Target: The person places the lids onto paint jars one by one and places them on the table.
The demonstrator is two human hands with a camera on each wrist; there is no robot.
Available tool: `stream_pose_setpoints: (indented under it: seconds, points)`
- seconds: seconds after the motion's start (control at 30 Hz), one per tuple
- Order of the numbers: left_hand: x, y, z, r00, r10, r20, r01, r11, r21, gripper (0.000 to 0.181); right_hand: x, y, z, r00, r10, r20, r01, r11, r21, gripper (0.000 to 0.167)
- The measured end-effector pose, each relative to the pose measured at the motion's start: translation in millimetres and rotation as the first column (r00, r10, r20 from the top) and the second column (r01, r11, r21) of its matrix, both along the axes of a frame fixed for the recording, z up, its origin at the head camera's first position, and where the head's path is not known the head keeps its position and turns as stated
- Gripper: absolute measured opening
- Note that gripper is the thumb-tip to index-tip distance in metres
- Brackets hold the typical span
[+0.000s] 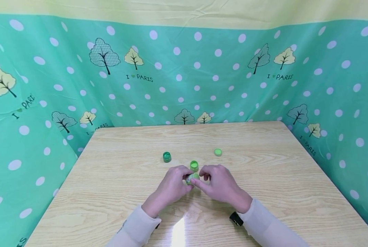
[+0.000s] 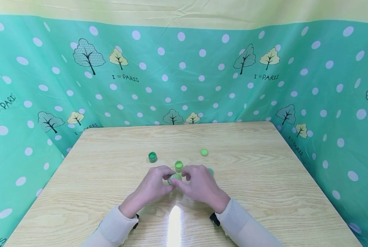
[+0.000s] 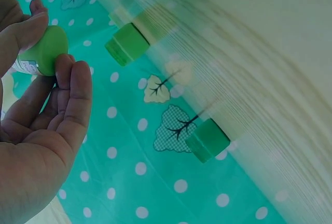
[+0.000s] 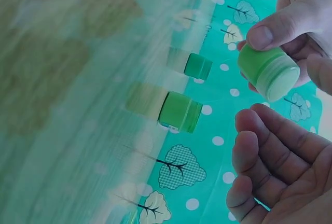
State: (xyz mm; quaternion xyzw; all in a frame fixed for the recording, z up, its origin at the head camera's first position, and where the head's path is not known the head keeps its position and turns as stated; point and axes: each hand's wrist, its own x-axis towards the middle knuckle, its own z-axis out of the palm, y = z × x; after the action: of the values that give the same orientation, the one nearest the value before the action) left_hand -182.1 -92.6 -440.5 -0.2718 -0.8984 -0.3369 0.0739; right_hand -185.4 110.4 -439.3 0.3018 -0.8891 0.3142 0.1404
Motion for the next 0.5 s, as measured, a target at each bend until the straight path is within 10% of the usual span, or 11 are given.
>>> stream_pose_setpoints:
  seconds: [0.5]
  points:
    - [-1.4, -1.3, -1.7, 1.000, -0.017, -0.018, 0.018, 1.000, 0.025, 0.032, -1.2, 3.3, 1.0, 0.990, 0.122, -0.069, -0.122, 0.993, -0.002, 0.042]
